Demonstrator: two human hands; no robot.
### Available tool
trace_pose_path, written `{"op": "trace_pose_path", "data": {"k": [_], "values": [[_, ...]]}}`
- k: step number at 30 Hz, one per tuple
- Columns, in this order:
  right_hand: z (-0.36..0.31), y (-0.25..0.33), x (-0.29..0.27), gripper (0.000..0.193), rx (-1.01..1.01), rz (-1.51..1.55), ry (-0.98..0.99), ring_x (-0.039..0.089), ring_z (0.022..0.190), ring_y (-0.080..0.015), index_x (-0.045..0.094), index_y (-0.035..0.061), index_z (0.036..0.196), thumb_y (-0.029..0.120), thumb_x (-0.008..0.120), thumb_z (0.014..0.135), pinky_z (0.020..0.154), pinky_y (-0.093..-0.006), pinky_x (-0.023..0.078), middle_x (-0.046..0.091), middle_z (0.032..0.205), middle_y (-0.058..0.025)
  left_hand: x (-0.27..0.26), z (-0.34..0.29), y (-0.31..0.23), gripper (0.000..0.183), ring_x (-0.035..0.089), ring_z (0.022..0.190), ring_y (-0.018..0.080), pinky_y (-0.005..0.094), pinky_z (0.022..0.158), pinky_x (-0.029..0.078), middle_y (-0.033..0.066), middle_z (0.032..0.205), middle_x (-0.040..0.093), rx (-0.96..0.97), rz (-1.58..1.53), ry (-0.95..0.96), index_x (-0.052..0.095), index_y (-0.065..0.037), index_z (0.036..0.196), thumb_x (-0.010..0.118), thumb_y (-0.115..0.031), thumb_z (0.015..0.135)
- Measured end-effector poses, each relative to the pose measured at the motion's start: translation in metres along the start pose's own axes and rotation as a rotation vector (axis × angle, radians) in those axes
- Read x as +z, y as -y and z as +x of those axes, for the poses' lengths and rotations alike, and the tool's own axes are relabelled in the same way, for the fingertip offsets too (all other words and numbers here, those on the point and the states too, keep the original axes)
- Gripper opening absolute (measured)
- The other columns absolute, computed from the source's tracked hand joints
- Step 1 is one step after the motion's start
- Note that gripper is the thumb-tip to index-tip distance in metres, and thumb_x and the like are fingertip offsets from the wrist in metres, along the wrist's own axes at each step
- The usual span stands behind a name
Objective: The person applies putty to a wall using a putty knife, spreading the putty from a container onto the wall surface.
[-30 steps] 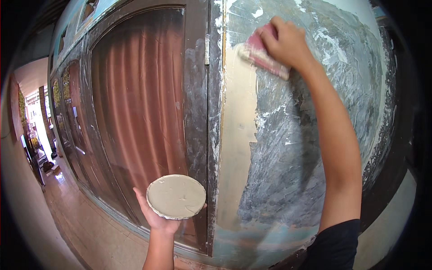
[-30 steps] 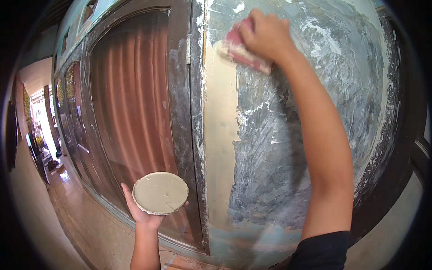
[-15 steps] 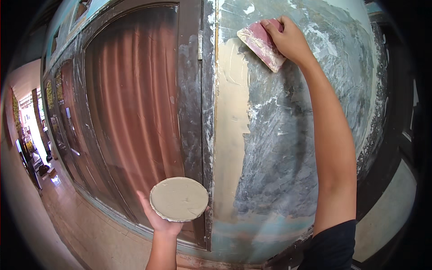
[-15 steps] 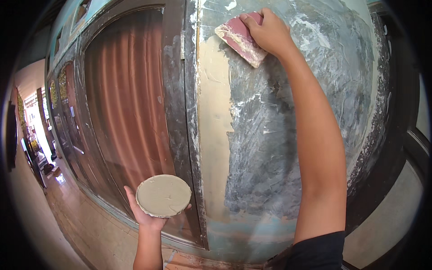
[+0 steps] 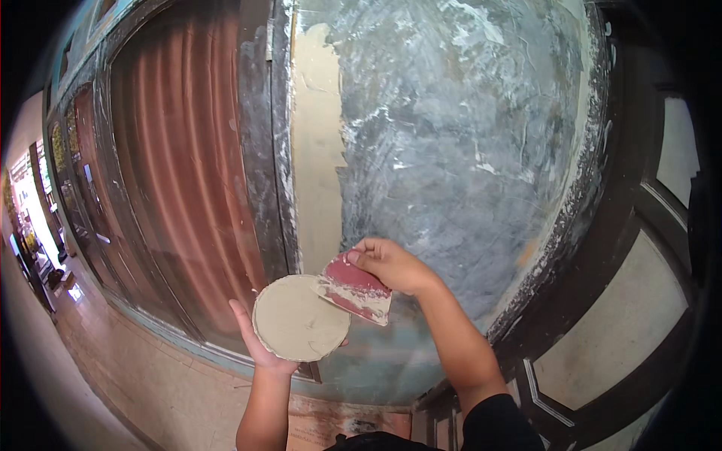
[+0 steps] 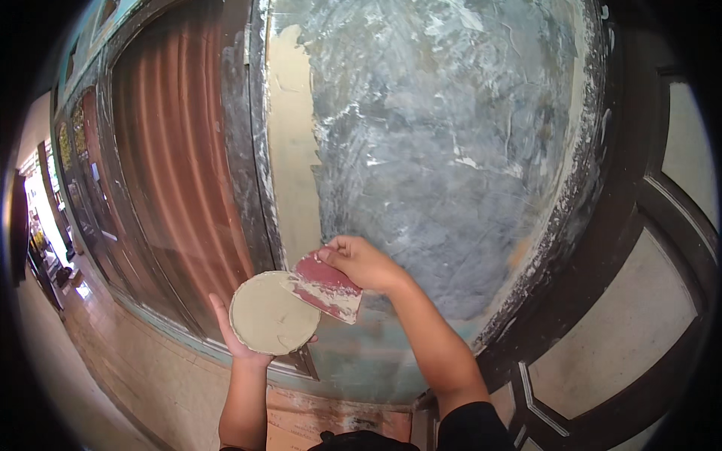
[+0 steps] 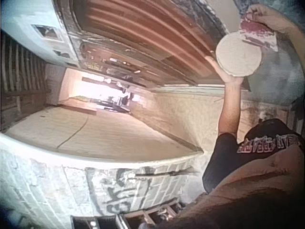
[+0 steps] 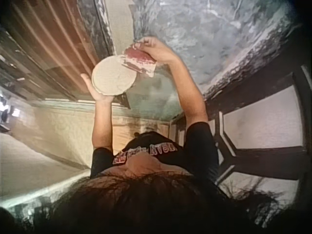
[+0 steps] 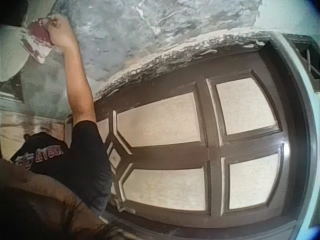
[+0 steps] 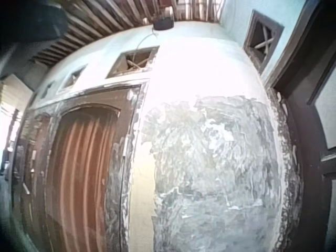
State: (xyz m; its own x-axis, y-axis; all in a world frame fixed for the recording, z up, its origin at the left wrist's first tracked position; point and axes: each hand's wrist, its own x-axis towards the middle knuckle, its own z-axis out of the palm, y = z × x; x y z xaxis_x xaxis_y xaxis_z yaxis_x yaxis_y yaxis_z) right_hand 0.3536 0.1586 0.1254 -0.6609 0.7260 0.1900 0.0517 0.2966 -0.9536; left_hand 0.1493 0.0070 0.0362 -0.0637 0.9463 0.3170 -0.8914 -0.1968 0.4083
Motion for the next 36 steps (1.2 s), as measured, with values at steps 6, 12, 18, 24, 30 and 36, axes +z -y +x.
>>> {"op": "trace_pose_path", "data": {"k": [6,12,18,24,30,36], "values": [[-0.054,-0.08,-0.038,0.026,0.23,-0.016,0.008,0.062,0.078,-0.009,0.067,-0.0014,0.107,0.024,0.066,0.104,0.068,-0.0278,0.051,0.071,0.092,-0.0032,-0.013,-0.037,0.05,0.102,0.048,0.132,0.0565,0.0928,0.087,0.034,0.0203,0.158,0.041,-0.102,-0.142,0.064,0.044,-0.015,0.154,0.029,-0.091,0.088],[-0.107,-0.128,-0.045,0.025,0.315,0.334,-0.008,0.066,0.083,-0.009,0.069,-0.0023,0.114,0.021,0.064,0.105,0.074,-0.0274,0.054,0.073,0.098,-0.0037,-0.017,-0.063,0.105,0.11,0.049,0.131,0.0552,0.0894,0.087,0.04,0.0221,0.155,0.044,-0.141,-0.149,-0.043,0.043,-0.01,0.153,0.026,-0.094,0.085],[-0.131,-0.173,-0.049,0.027,0.426,0.272,-0.142,0.066,0.087,-0.0101,0.065,-0.001,0.12,0.022,0.061,0.107,0.078,-0.0272,0.054,0.071,0.102,-0.0048,-0.029,-0.074,0.133,0.108,0.05,0.13,0.0566,0.0913,0.084,0.038,0.0213,0.156,0.043,-0.147,-0.102,-0.082,0.044,-0.013,0.153,0.028,-0.094,0.085],[-0.163,-0.195,-0.044,0.022,0.141,0.385,-0.371,0.065,0.089,-0.0102,0.061,-0.0021,0.118,0.017,0.057,0.108,0.08,-0.0267,0.054,0.071,0.105,-0.0065,-0.034,-0.072,0.126,0.107,0.051,0.129,0.0565,0.0909,0.084,0.039,0.0214,0.155,0.045,-0.107,-0.052,-0.115,0.046,-0.013,0.152,0.028,-0.094,0.085],[-0.175,-0.158,-0.025,0.02,-0.088,0.213,-0.51,0.062,0.084,-0.0064,0.061,-0.0018,0.118,0.014,0.06,0.107,0.075,-0.0237,0.051,0.071,0.099,-0.0034,-0.031,-0.069,0.105,0.11,0.051,0.131,0.0542,0.0878,0.089,0.04,0.0238,0.153,0.046,-0.128,-0.115,-0.072,0.045,-0.007,0.151,0.027,-0.093,0.086],[-0.179,-0.12,-0.027,0.021,-0.031,0.149,-0.408,0.062,0.089,-0.0059,0.062,-0.0045,0.12,0.009,0.063,0.104,0.078,-0.022,0.05,0.073,0.101,-0.0041,-0.03,-0.061,0.091,0.107,0.048,0.132,0.0569,0.0911,0.088,0.036,0.0229,0.155,0.044,-0.125,-0.101,-0.032,0.045,-0.011,0.152,0.029,-0.093,0.086]]}}
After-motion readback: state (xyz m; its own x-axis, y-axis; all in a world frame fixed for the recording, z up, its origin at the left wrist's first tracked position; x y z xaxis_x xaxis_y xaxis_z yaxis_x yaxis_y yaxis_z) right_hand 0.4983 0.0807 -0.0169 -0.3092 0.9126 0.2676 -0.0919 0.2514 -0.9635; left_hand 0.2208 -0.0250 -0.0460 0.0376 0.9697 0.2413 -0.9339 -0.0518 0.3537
